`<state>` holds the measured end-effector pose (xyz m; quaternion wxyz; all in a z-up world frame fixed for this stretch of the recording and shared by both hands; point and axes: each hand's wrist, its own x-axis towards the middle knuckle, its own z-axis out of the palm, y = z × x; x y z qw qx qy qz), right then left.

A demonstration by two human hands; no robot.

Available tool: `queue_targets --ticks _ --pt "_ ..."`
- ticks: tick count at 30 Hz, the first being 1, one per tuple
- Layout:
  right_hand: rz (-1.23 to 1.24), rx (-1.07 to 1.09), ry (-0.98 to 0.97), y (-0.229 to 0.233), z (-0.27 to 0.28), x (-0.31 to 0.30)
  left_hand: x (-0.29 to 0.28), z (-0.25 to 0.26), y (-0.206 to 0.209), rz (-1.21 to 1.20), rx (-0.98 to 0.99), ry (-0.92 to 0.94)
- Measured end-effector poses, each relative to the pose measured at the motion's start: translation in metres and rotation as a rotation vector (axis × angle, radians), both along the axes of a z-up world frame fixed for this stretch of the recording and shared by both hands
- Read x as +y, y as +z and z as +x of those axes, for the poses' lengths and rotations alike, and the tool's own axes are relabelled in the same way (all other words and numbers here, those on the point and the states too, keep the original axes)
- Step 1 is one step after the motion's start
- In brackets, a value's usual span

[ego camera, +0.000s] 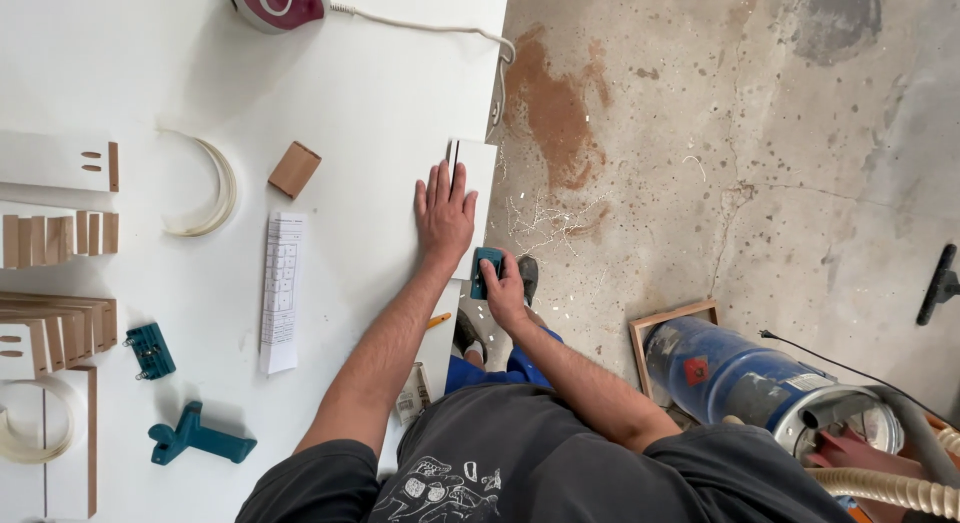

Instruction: The person applies edge banding to a white wooden board, using an iron to heat and adhere the strip. They then use a hand-held trimmer to cut the excess banding and a sanding block to smooth the edges.

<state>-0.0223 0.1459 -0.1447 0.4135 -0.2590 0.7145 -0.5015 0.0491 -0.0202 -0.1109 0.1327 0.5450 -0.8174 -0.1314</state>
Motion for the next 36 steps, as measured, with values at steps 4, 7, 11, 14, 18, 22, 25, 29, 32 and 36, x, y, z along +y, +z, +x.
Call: queue_targets --ticks 4,7,11,14,18,22,25,29,32,36 --pt "-0.013 0.046 0.001 0.017 -0.023 -0.056 -0.001 0.0 -0.014 -0.136 0.024 -0.004" --pt "-0.092 0.042 -0.024 0.038 -0.044 -0.11 -0.001 0.0 -0.02 -0.237 0.047 0.001" --pt "-0.151 0.024 -0.088 0.051 -0.077 -0.183 -0.002 -0.001 -0.019 -0.267 0.078 -0.006" --pt "-0.193 0.057 -0.187 0.05 -0.11 -0.237 0.0 -0.001 -0.016 -0.287 0.079 -0.001" --pt "-0.07 0.129 -0.64 0.001 -0.186 -0.286 -0.003 0.0 -0.017 -0.299 0.072 0.003" --pt "0.014 0.091 -0.537 0.027 -0.186 -0.208 -0.003 -0.003 0.0 -0.326 0.091 -0.002" --pt "0.068 -0.019 -0.172 0.061 -0.155 -0.114 -0.002 -0.002 0.005 -0.34 0.103 0.006" --pt "0.308 -0.178 0.03 0.081 -0.122 -0.008 0.003 -0.005 0.014 -0.323 0.025 0.022" --pt "0.386 -0.261 -0.069 0.033 -0.116 0.063 0.003 -0.017 0.023 -0.207 -0.06 0.058" --pt "0.444 -0.309 -0.135 0.034 -0.113 0.116 -0.008 -0.039 0.044 0.148 -0.153 0.064"
